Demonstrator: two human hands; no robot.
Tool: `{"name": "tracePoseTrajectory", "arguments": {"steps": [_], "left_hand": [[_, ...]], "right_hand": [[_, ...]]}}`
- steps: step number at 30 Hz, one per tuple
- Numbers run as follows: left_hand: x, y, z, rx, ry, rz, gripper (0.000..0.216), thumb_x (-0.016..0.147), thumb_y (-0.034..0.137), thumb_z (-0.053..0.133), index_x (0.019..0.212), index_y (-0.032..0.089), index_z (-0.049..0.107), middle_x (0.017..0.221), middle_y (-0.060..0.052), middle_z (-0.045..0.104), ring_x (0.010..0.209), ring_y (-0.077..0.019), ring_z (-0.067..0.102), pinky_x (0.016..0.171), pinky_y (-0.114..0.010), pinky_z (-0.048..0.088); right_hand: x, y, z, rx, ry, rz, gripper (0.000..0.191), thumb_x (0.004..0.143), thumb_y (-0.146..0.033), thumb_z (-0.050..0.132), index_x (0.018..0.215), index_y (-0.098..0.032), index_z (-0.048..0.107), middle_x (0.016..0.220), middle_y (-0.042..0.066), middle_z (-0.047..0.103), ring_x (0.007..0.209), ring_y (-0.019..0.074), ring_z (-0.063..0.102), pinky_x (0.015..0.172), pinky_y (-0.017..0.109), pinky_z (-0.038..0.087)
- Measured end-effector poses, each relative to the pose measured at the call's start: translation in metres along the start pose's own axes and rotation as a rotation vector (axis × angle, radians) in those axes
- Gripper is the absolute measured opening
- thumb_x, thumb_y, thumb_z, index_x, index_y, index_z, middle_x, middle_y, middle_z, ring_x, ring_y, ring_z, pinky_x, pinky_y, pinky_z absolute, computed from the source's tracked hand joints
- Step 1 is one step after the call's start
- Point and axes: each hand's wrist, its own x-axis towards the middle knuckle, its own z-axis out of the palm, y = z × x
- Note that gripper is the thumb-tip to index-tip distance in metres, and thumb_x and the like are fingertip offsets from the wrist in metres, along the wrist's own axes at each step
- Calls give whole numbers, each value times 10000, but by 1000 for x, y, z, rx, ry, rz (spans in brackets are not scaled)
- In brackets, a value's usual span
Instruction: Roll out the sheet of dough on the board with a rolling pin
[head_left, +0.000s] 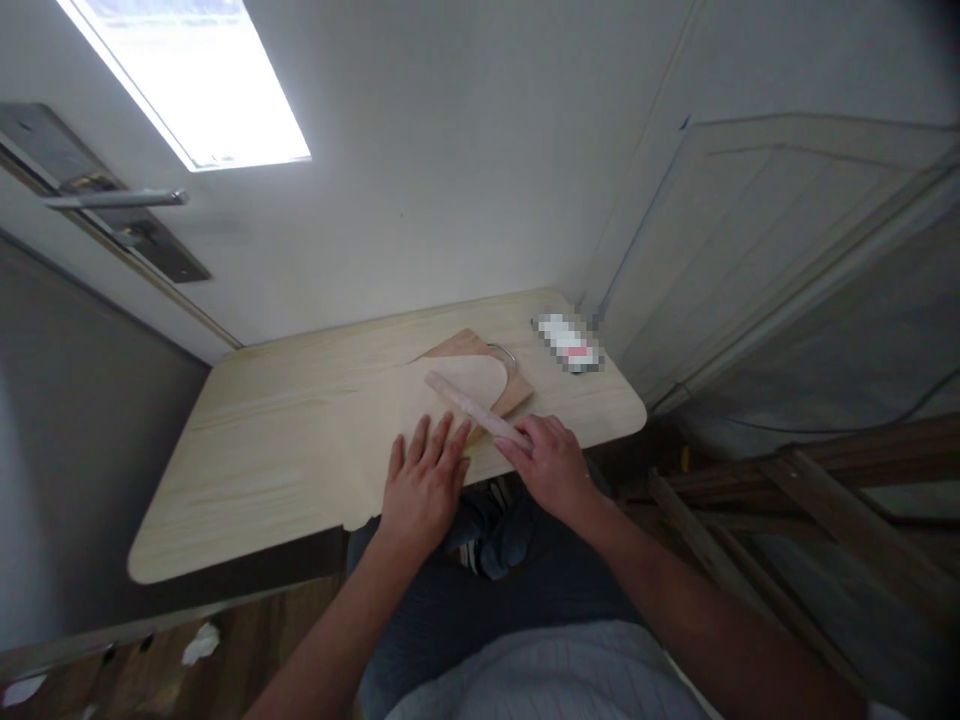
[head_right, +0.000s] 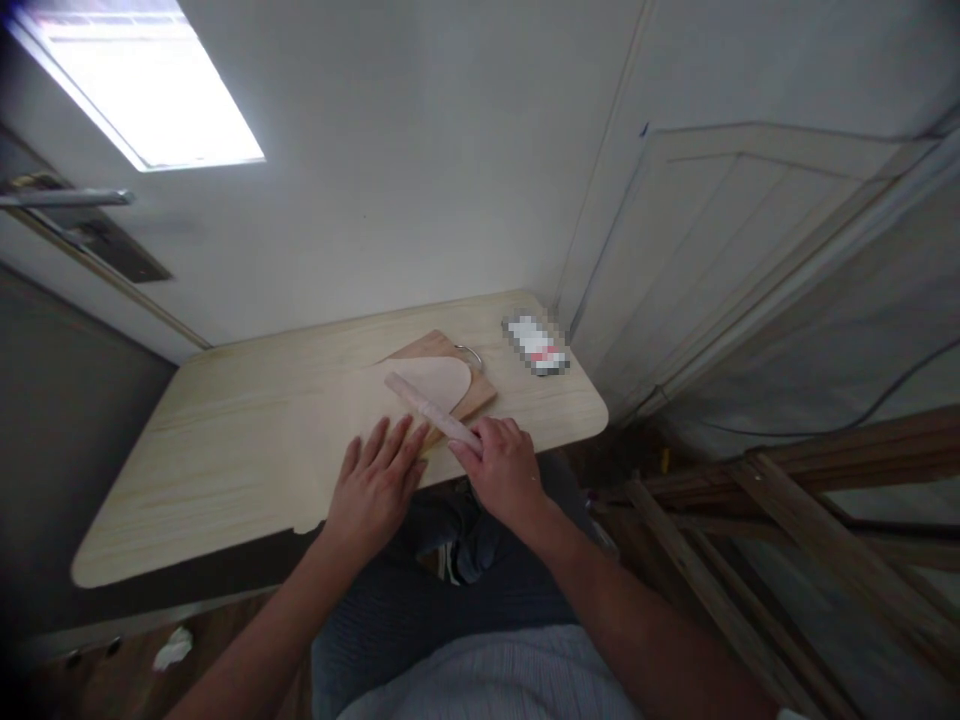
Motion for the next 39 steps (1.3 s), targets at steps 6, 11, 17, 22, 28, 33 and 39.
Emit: {"name": "tracePoseTrajectory", "arguments": {"steps": [6,11,17,22,28,33,39], "left_hand": [[18,-23,-30,-185,223,-82,429,997,468,374,1272,270,638,1368,-61,622,1293,-242,536,1138,-449,388],[77,-49,-22,-167,268,-66,500,1013,438,308,1436,240,487,1515,-84,483,1388,-250,434,1161,-460,341],[106,-52,-2,-8,69,29,510,1026,456,231,1465,329,455,1587,-13,395,1477,-286,291,1184,-594,216],[121,-43,-2,22,19,63,494,1020,461,245,1450,375,474,1588,14,392,1481,-295,278,1182,-619,186],[140,-30,-2,21,-23,76,490,1020,467,251,1456,392,459,1588,25,393,1475,-282,287,1193,-602,155],[151,-23,-3,16,-39,105,486,1021,461,266,1454,372,466,1561,1,434,1458,-277,313,1191,-595,171],[167,-9,0,-21,11,153,474,1015,467,309,1445,351,472,1552,-22,444,1429,-283,353,1176,-594,218]], "right_hand": [[-7,-22,0,-44,-20,27,263,960,-472,571,919,-213,595,884,62,672,919,256,587,792,359,373],[-5,-46,5,-65,-46,5,271,966,-482,554,932,-215,587,898,79,675,915,268,584,762,364,364],[-5,-53,5,-117,-137,6,288,984,-481,514,927,-212,598,891,78,677,909,278,584,765,377,352],[-4,-44,3,-126,-155,5,301,988,-480,505,904,-210,608,861,88,679,888,276,572,747,374,334],[1,-35,3,-129,-151,-9,323,996,-492,480,875,-218,601,824,85,672,853,273,557,717,376,311],[4,-30,2,-108,-162,4,333,1004,-491,466,876,-214,599,823,76,668,848,265,543,719,366,286],[5,-20,-1,-115,-197,14,330,1013,-480,454,896,-207,599,843,59,667,868,248,534,725,360,250]]}}
